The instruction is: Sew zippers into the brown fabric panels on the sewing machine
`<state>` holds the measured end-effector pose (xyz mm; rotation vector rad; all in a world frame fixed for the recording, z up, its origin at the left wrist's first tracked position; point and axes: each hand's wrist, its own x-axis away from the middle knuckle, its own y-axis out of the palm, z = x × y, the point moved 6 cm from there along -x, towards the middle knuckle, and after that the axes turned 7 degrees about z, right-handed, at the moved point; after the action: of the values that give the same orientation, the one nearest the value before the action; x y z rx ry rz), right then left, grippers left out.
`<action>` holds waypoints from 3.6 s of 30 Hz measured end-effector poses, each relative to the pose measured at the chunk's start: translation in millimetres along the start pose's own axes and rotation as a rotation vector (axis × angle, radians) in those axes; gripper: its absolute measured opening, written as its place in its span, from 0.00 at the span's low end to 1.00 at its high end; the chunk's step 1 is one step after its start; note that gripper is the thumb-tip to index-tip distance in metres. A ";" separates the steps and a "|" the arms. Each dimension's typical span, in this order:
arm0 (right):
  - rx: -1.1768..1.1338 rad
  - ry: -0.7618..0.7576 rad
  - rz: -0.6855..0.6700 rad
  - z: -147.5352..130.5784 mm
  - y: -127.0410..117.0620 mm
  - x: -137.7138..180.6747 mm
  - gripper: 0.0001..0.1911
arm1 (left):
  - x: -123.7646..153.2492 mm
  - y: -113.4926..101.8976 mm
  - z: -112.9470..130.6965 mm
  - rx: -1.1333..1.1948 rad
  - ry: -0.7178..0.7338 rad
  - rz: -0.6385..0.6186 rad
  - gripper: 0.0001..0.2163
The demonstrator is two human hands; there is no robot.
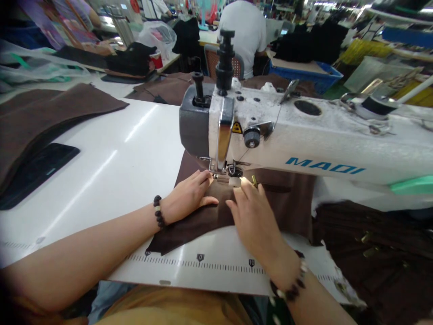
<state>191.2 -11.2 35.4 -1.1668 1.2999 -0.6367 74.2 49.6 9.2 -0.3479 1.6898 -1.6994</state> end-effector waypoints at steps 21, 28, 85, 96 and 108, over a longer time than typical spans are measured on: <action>-0.123 0.061 -0.056 -1.7 38.5 -12.0 0.21 | -2.7 -2.1 -1.8 0.010 -0.006 -0.029 0.26; -0.125 0.076 -0.076 -1.7 39.5 -13.1 0.22 | -2.4 0.1 -3.2 0.003 -0.009 -0.024 0.28; 0.005 -0.012 -0.154 -6.7 36.2 -3.2 0.21 | 19.7 -13.0 4.1 0.053 0.171 0.057 0.25; 0.066 0.029 -0.154 -12.5 34.8 -2.0 0.21 | 20.2 -5.5 1.1 0.072 0.188 0.009 0.27; -0.012 0.029 -0.138 -7.8 33.7 -4.8 0.21 | 16.2 -4.3 -4.0 0.092 0.183 -0.017 0.26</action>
<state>174.8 2.4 7.6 -1.2688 1.2561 -0.7500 58.7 41.9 8.2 -0.1680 1.7334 -1.8622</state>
